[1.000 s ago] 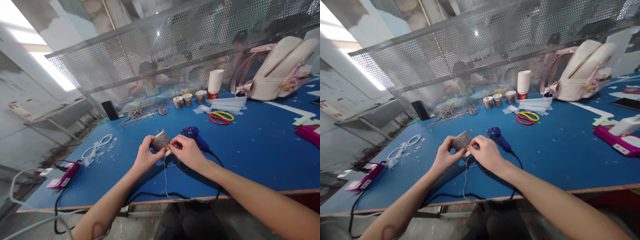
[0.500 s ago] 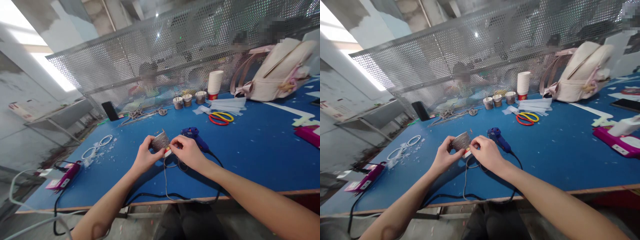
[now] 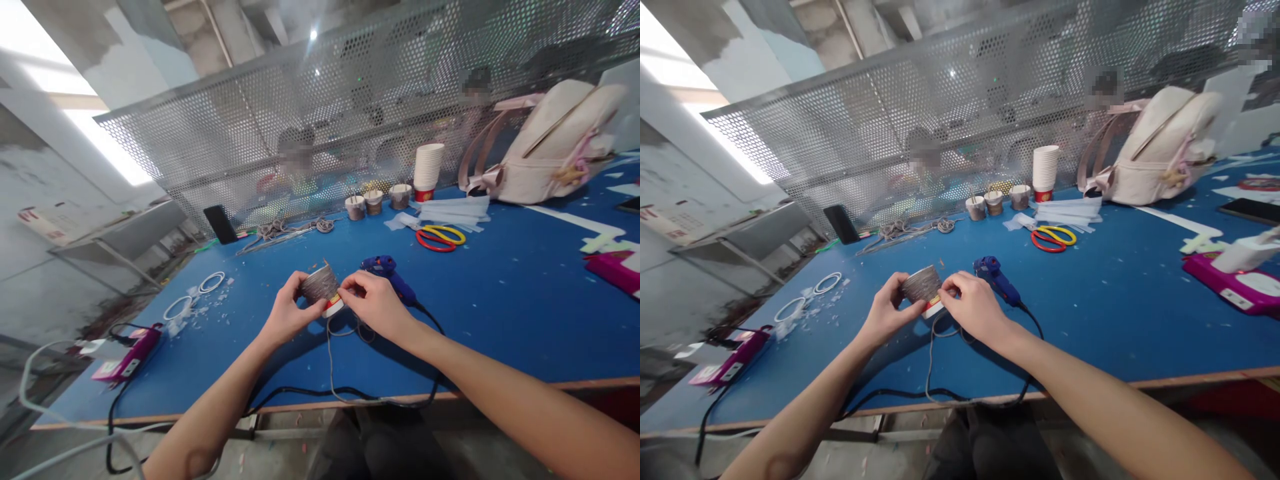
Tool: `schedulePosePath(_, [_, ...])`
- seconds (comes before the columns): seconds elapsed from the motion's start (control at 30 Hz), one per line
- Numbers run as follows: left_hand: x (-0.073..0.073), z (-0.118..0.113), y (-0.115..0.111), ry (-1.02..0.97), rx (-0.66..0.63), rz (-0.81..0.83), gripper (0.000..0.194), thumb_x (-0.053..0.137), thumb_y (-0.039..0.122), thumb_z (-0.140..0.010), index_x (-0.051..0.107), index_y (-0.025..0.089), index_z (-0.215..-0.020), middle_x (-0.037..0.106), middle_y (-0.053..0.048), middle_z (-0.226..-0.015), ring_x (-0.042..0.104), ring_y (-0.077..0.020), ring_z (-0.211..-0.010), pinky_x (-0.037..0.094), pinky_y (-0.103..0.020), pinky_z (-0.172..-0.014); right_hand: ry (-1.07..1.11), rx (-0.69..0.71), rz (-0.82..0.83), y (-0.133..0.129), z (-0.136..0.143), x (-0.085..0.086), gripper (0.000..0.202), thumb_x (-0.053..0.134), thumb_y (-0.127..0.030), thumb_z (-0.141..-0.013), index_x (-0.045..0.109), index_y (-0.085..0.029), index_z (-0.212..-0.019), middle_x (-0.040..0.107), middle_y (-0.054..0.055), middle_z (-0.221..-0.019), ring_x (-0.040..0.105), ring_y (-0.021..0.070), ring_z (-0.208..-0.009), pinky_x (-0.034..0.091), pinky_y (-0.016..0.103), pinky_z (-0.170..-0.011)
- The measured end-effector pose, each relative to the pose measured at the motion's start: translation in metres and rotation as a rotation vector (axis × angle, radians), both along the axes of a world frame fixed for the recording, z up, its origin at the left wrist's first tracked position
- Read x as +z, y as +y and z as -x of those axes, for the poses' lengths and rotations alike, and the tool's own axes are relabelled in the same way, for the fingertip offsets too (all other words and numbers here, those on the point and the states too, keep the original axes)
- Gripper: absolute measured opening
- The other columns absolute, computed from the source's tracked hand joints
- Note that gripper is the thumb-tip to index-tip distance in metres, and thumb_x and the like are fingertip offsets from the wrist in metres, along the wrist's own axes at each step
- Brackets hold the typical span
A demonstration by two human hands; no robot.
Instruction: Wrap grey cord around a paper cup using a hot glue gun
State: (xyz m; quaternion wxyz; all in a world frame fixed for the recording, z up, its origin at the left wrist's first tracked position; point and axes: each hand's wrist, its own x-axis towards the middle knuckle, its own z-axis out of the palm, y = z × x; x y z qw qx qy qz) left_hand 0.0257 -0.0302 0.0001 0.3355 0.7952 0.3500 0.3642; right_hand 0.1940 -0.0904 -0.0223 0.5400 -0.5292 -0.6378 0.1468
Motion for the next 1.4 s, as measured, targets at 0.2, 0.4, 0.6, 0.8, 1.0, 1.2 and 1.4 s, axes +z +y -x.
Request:
schedulePosePath(0.2, [0.001,0.003,0.002,-0.037,-0.038,0.027,0.018,0.06,0.026,-0.066,0.049,0.018,-0.078,0.047,0.004,-0.07,0.043,-0.0104,-0.064,0.037,-0.022,-0.061,-0.012,-0.004,0.005,-0.001,0.0,-0.001,0.012,0.059,-0.014,-0.08,0.06,-0.019,-0.069,0.061,0.0,-0.067,0.056,0.0141,-0.063,0.043,0.025,-0.059])
schedulePosePath(0.4, [0.0,0.006,0.005,-0.078,-0.028,0.043,0.017,0.059,0.031,-0.069,0.048,0.018,-0.073,0.043,0.004,-0.069,0.04,-0.0112,-0.064,0.035,-0.023,-0.06,0.045,0.039,0.069,-0.001,0.001,0.002,0.012,0.059,-0.017,-0.081,0.06,-0.018,-0.07,0.061,0.001,-0.069,0.056,0.0145,-0.065,0.042,0.026,-0.061])
schedulePosePath(0.6, [-0.011,0.012,0.014,-0.163,-0.105,0.047,0.025,0.056,0.038,-0.076,0.044,0.019,-0.067,0.041,0.004,-0.067,0.037,-0.012,-0.064,0.032,-0.023,-0.059,0.261,0.11,0.219,0.0,0.002,0.004,0.007,0.064,-0.023,-0.076,0.06,-0.018,-0.074,0.06,-0.001,-0.068,0.055,0.0131,-0.063,0.043,0.025,-0.06])
schedulePosePath(0.8, [-0.014,0.013,0.017,-0.176,-0.164,0.017,0.025,0.055,0.039,-0.078,0.046,0.019,-0.067,0.042,0.002,-0.069,0.038,-0.0134,-0.066,0.033,-0.025,-0.061,0.42,0.155,0.367,0.003,0.001,0.006,0.018,0.069,-0.022,-0.071,0.062,-0.016,-0.086,0.064,0.001,-0.081,0.051,0.0085,-0.056,0.043,0.023,-0.054])
schedulePosePath(1.0, [-0.006,0.01,0.011,-0.072,-0.123,-0.028,0.016,0.053,0.034,-0.076,0.051,0.019,-0.071,0.047,0.0,-0.074,0.043,-0.0153,-0.071,0.038,-0.027,-0.067,0.434,0.167,0.37,0.004,0.0,0.004,0.016,0.068,-0.02,-0.071,0.062,-0.015,-0.086,0.064,0.0,-0.077,0.046,0.0063,-0.051,0.039,0.02,-0.047])
schedulePosePath(1.2, [-0.001,0.007,0.007,-0.016,-0.09,-0.069,0.017,0.051,0.03,-0.079,0.058,0.019,-0.09,0.055,-0.003,-0.089,0.051,-0.0175,-0.083,0.042,-0.029,-0.077,0.369,0.151,0.267,0.005,-0.001,0.001,0.015,0.065,-0.021,-0.073,0.061,-0.015,-0.086,0.063,-0.001,-0.074,0.04,0.0049,-0.045,0.033,0.019,-0.041])
schedulePosePath(1.4, [-0.006,0.008,0.01,0.025,-0.061,-0.144,0.028,0.051,0.029,-0.084,0.058,0.022,-0.109,0.06,-0.006,-0.107,0.053,-0.0194,-0.099,0.044,-0.031,-0.083,0.348,0.148,0.241,0.007,-0.005,0.001,0.019,0.057,-0.022,-0.078,0.062,-0.014,-0.095,0.063,0.001,-0.077,0.046,0.0082,-0.049,0.04,0.023,-0.048])
